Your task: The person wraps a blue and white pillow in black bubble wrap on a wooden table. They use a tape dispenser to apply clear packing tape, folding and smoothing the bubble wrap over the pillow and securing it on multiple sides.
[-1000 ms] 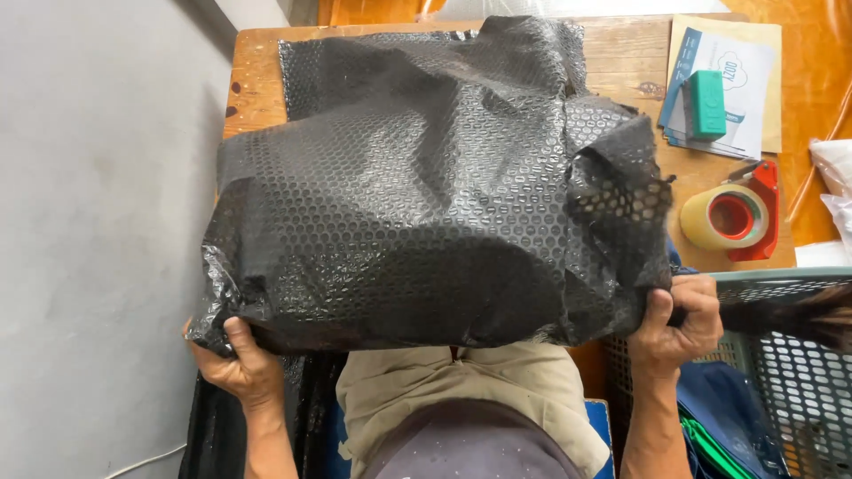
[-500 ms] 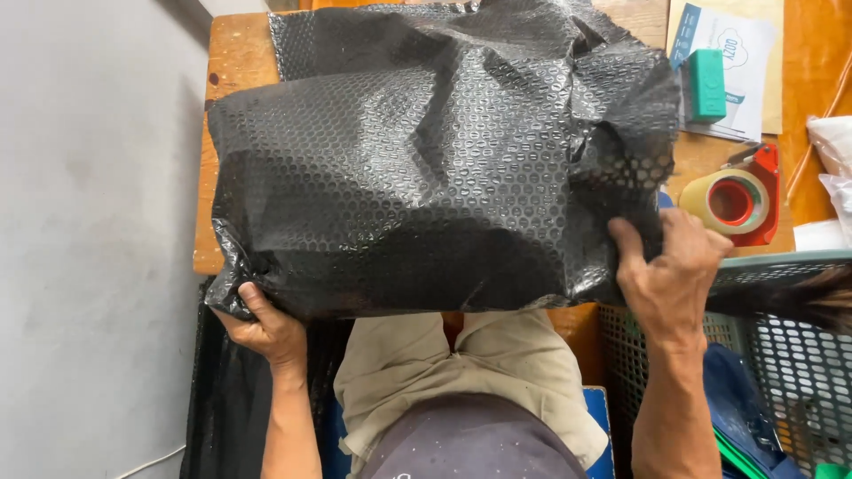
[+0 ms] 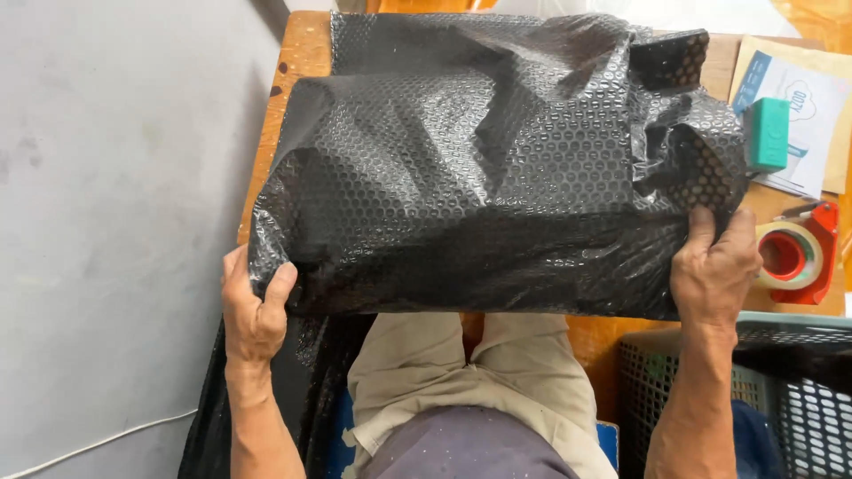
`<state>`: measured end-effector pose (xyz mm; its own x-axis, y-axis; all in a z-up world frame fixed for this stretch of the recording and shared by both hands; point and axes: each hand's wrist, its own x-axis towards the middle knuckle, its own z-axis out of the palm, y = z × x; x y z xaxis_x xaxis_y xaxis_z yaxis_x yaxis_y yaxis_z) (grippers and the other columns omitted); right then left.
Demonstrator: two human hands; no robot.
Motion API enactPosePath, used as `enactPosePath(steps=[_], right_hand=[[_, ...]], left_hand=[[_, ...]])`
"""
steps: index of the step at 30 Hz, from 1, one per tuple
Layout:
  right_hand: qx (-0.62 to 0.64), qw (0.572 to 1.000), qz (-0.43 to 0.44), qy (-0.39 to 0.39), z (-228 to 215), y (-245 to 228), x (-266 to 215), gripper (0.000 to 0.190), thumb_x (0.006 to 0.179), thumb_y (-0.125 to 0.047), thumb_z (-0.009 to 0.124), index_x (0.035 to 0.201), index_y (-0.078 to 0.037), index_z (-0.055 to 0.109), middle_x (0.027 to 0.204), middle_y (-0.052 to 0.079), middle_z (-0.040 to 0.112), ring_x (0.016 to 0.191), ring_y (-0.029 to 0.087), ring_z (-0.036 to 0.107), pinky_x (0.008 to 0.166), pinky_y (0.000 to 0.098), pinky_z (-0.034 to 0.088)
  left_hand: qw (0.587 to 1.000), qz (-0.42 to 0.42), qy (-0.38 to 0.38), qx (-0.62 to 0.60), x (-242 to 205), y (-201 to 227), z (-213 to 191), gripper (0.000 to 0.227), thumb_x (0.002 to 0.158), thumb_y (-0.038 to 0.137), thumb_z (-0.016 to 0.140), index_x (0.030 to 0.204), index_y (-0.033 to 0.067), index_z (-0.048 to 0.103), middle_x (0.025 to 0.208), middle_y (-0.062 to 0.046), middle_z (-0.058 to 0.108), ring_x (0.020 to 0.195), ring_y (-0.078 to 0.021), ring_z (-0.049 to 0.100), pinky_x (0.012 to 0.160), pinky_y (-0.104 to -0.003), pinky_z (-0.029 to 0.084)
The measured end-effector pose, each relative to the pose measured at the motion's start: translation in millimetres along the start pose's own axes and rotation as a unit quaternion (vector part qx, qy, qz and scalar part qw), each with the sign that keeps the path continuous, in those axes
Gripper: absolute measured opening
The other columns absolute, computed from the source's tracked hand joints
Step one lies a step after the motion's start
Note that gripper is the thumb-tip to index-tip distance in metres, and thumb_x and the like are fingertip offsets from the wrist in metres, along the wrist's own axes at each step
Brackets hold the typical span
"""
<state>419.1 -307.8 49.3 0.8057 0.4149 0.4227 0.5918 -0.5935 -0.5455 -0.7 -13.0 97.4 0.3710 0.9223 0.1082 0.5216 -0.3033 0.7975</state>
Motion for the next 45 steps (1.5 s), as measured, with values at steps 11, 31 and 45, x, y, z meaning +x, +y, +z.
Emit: enactPosePath(steps=[11, 31, 45], right_hand=[[0.278, 0.943, 0.178, -0.042, -29.5, -17.0, 29.6, 0.008, 0.113, -0.013, 0.058, 0.114, -0.008, 0.063, 0.105, -0.004, 0.063, 0.094, 0.004, 0.055, 0.086, 0.0199, 0.048], [0.125, 0.987, 0.069, -0.075, 15.9, 7.4, 63.6, 0.022, 0.119, -0.012, 0.055, 0.1, -0.008, 0.045, 0.094, 0.003, 0.048, 0.088, 0.018, 0.044, 0.076, 0.038, 0.039], [0.229, 0.919, 0.242, -0.21, -22.2, -69.6, 123.8, 0.045, 0.098, -0.058, 0.053, 0.089, -0.014, 0.046, 0.079, -0.004, 0.047, 0.066, 0.008, 0.046, 0.058, 0.0247, 0.042]], left_hand=[[0.963, -0.133, 0.042, -0.23, 51.7, -12.6, 0.9, 0.021, 0.087, 0.02, 0.08, 0.102, 0.0078, 0.072, 0.107, 0.001, 0.072, 0.097, -0.009, 0.067, 0.091, -0.026, 0.06], [0.976, -0.067, -0.073, -0.193, 103.9, 0.9, 16.7, 0.029, 0.095, 0.009, 0.069, 0.124, 0.0073, 0.066, 0.115, 0.0, 0.07, 0.101, -0.0088, 0.065, 0.093, -0.025, 0.058], [0.895, -0.206, -0.108, -0.379, 185.6, 57.0, 26.5, 0.017, 0.084, 0.01, 0.086, 0.08, 0.0063, 0.07, 0.081, -0.005, 0.073, 0.076, -0.0187, 0.076, 0.07, -0.037, 0.07]])
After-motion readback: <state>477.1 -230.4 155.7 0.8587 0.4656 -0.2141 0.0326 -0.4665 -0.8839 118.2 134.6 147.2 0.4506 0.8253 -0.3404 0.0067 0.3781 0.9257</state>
